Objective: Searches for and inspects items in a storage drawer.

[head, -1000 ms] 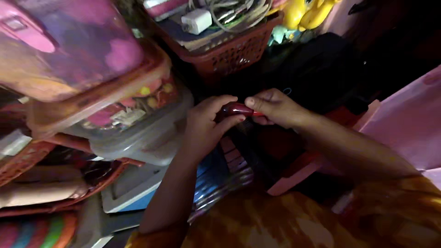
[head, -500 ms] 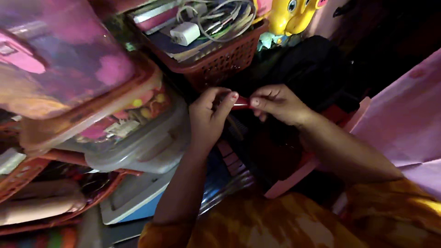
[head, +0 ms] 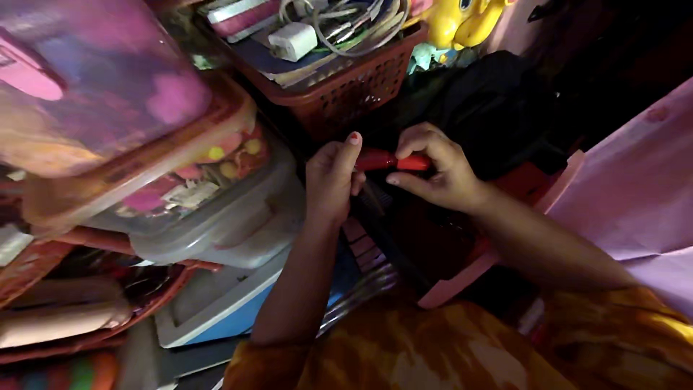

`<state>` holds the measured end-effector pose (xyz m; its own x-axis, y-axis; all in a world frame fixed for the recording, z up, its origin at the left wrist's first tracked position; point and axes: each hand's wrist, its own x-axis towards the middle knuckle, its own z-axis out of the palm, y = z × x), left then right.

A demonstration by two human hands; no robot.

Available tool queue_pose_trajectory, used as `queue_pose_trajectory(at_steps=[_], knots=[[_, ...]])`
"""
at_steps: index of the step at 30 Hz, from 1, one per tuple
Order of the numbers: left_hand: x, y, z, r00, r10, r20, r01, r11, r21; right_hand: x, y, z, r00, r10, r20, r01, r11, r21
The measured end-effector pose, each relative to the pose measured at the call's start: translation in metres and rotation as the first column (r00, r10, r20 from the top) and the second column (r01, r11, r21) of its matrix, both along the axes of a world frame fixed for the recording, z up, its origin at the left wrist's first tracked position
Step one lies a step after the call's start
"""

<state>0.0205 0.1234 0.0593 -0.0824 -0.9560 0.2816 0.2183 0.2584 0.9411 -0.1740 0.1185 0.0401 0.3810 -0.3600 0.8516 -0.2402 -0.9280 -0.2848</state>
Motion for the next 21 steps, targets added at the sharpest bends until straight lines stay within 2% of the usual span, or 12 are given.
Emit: queue_pose_trajectory(at_steps=[3, 6, 9, 15, 19, 21], knots=[[0.006, 0.0, -0.003, 0.996, 0.077, 0.038, -0.073, 0.991, -0.109, 0.003, 0.0, 0.0, 0.986, 0.093, 0.141, -0.122, 0.969, 0.213], [0.016, 0.0, 0.004, 0.972, 0.216, 0.093, -0.196, 0.962, -0.191, -0.001, -0.006, 0.0, 0.963, 0.123, 0.238, -0.182, 0.952, 0.247], [0.023, -0.002, 0.01, 0.968, 0.236, 0.085, -0.213, 0.952, -0.219, -0.003, -0.007, 0.002, 0.946, 0.132, 0.297, -0.227, 0.922, 0.313], [0.02, -0.006, 0.004, 0.988, 0.153, -0.006, -0.153, 0.981, -0.121, -0.002, -0.005, 0.003, 0.917, 0.157, 0.368, -0.307, 0.865, 0.396], [0.019, -0.009, 0.005, 0.99, 0.116, -0.081, -0.115, 0.993, 0.015, -0.004, -0.004, 0.005, 0.875, 0.192, 0.444, -0.4, 0.803, 0.441], [0.018, -0.01, 0.006, 0.988, 0.102, -0.112, -0.094, 0.993, 0.074, -0.005, -0.004, 0.005, 0.874, 0.202, 0.441, -0.405, 0.805, 0.433]])
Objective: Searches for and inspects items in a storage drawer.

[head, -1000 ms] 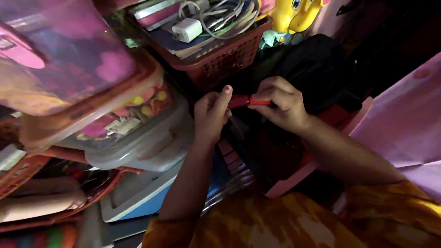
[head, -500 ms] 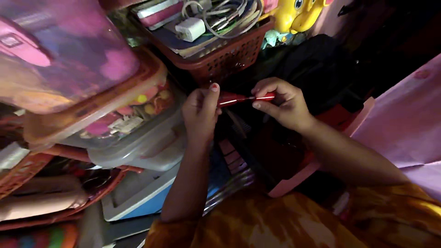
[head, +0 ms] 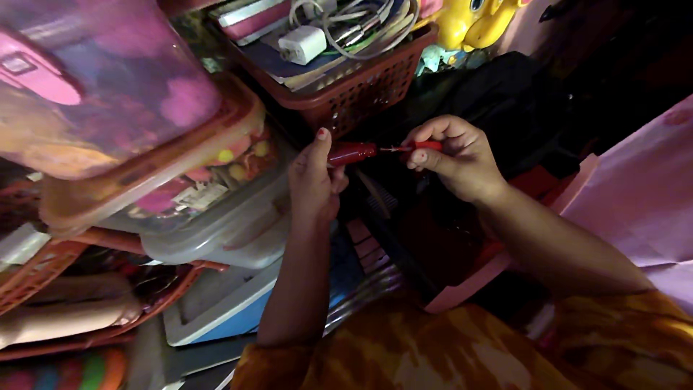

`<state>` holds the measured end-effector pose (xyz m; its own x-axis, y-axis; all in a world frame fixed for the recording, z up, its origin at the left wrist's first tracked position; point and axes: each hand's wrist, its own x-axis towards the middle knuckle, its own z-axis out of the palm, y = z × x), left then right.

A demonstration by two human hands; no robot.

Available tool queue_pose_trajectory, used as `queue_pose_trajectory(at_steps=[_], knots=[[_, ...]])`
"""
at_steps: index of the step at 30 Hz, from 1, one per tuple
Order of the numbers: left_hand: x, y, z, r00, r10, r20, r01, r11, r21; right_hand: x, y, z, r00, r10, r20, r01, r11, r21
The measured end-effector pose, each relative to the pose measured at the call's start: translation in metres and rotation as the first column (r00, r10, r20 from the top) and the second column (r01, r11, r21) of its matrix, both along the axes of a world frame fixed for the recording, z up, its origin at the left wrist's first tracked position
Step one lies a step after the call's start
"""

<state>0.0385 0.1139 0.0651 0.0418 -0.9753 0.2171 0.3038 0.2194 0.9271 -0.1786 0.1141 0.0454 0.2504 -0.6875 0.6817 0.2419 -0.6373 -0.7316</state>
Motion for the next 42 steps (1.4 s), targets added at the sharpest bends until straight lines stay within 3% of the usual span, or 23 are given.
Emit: queue_pose_trajectory(at_steps=[7, 12, 18, 20, 22, 24, 26, 31, 38, 40, 42], knots=[[-0.002, -0.001, -0.004, 0.999, -0.042, -0.027, 0.043, 0.999, 0.024, 0.0, 0.002, -0.001, 0.99, -0.121, -0.075, 0.111, 0.986, -0.127], [-0.006, 0.005, -0.01, 0.985, 0.084, 0.153, -0.056, 0.983, -0.177, 0.001, 0.002, -0.001, 0.979, -0.162, -0.121, 0.135, 0.969, -0.207], [-0.017, 0.016, -0.018, 0.941, 0.146, 0.305, -0.038, 0.942, -0.334, 0.012, 0.009, -0.007, 0.95, -0.218, -0.225, 0.151, 0.948, -0.281], [-0.018, 0.017, -0.022, 0.927, 0.18, 0.33, -0.015, 0.894, -0.447, 0.012, 0.012, -0.006, 0.956, -0.173, -0.237, 0.131, 0.975, -0.18], [-0.014, 0.015, -0.027, 0.912, 0.197, 0.36, 0.061, 0.801, -0.595, 0.012, 0.017, 0.0, 0.973, -0.069, -0.221, 0.09, 0.992, 0.086], [-0.008, 0.012, -0.031, 0.895, 0.199, 0.4, 0.154, 0.702, -0.695, 0.009, 0.019, 0.009, 0.982, 0.026, -0.187, 0.053, 0.912, 0.407], [-0.002, 0.011, -0.034, 0.891, 0.184, 0.415, 0.193, 0.674, -0.713, 0.005, 0.014, 0.013, 0.981, 0.105, -0.165, 0.004, 0.834, 0.551], [0.015, 0.017, -0.041, 0.912, 0.14, 0.386, 0.139, 0.78, -0.61, -0.007, 0.004, 0.009, 0.929, 0.225, -0.294, -0.132, 0.943, 0.307], [0.028, 0.033, -0.056, 0.863, 0.19, 0.469, 0.188, 0.74, -0.646, 0.006, 0.012, 0.003, 0.817, -0.015, -0.576, 0.189, 0.951, 0.243], [0.032, 0.036, -0.06, 0.866, 0.207, 0.455, 0.164, 0.743, -0.649, 0.004, 0.012, 0.001, 0.81, 0.005, -0.586, 0.131, 0.973, 0.189], [0.037, 0.04, -0.062, 0.862, 0.235, 0.45, 0.135, 0.748, -0.649, 0.002, 0.01, 0.001, 0.825, 0.136, -0.549, -0.059, 0.986, 0.156]])
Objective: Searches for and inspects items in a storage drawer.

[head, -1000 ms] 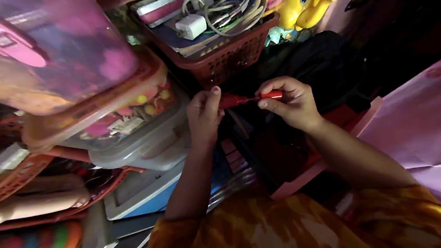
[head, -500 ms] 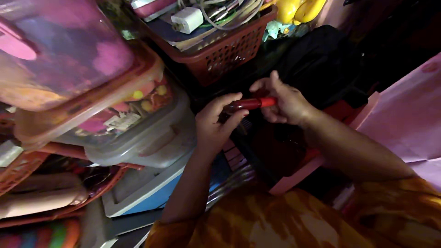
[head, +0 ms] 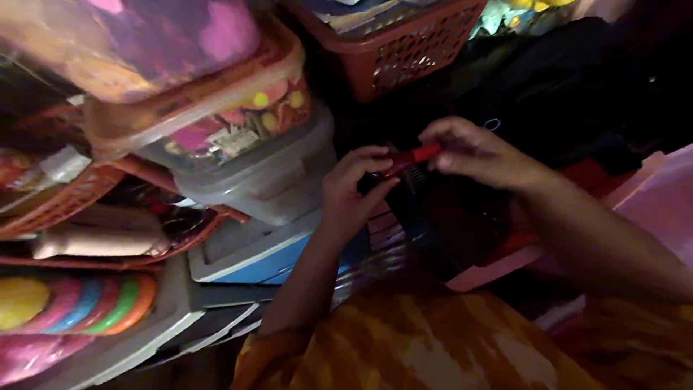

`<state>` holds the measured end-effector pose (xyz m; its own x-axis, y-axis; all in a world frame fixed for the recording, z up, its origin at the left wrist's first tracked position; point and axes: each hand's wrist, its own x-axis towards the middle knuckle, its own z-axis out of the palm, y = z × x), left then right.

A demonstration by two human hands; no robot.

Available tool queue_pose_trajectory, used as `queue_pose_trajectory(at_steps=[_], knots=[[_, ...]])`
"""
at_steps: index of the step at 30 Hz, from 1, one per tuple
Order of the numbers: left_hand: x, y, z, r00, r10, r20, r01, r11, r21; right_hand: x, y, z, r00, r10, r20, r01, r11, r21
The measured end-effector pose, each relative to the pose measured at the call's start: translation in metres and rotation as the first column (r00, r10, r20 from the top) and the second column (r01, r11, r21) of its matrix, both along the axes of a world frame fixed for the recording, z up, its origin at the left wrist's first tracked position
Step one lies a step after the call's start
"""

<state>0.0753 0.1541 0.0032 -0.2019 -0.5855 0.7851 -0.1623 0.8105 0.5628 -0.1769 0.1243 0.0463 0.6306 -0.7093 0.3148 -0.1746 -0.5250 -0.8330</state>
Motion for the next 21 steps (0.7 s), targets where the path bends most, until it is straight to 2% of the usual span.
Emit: queue_pose_trajectory(at_steps=[2, 6, 8, 11, 13, 14, 16, 17, 19, 21], knots=[[0.003, 0.008, 0.002, 0.998, 0.036, 0.046, -0.034, 0.998, -0.045, 0.003, 0.0, -0.002, 0.996, 0.076, 0.043, -0.076, 0.997, 0.001], [0.004, 0.034, 0.006, 0.936, 0.232, 0.263, -0.13, 0.926, -0.355, 0.014, 0.009, -0.003, 0.999, -0.033, -0.038, 0.04, 0.976, 0.214], [0.008, 0.044, 0.004, 0.925, 0.231, 0.302, -0.101, 0.915, -0.391, 0.019, 0.012, -0.001, 0.989, -0.079, -0.122, 0.111, 0.952, 0.285], [0.032, 0.059, 0.002, 0.924, 0.214, 0.316, -0.127, 0.953, -0.274, 0.013, 0.008, -0.004, 0.975, -0.093, -0.202, 0.126, 0.979, 0.158], [0.07, 0.077, 0.007, 0.89, 0.221, 0.399, -0.21, 0.975, -0.074, 0.001, 0.002, -0.003, 0.969, -0.106, -0.224, 0.102, 0.994, -0.026], [0.094, 0.088, 0.009, 0.854, 0.265, 0.448, -0.302, 0.953, 0.013, -0.004, 0.0, 0.0, 0.965, -0.126, -0.228, 0.101, 0.987, -0.121], [0.144, 0.109, 0.004, 0.725, 0.397, 0.562, -0.542, 0.833, 0.111, -0.019, -0.005, 0.014, 0.937, -0.137, -0.32, 0.056, 0.966, -0.251], [0.169, 0.116, -0.006, 0.661, 0.444, 0.605, -0.642, 0.752, 0.149, -0.027, -0.005, 0.023, 0.902, -0.112, -0.418, 0.004, 0.968, -0.251], [0.213, 0.119, -0.036, 0.54, 0.503, 0.675, -0.788, 0.584, 0.196, -0.04, -0.001, 0.037, 0.763, 0.0, -0.646, -0.05, 0.997, -0.059], [0.231, 0.115, -0.059, 0.435, 0.554, 0.71, -0.876, 0.443, 0.191, -0.043, 0.006, 0.03, 0.557, 0.074, -0.828, -0.038, 0.997, 0.064]])
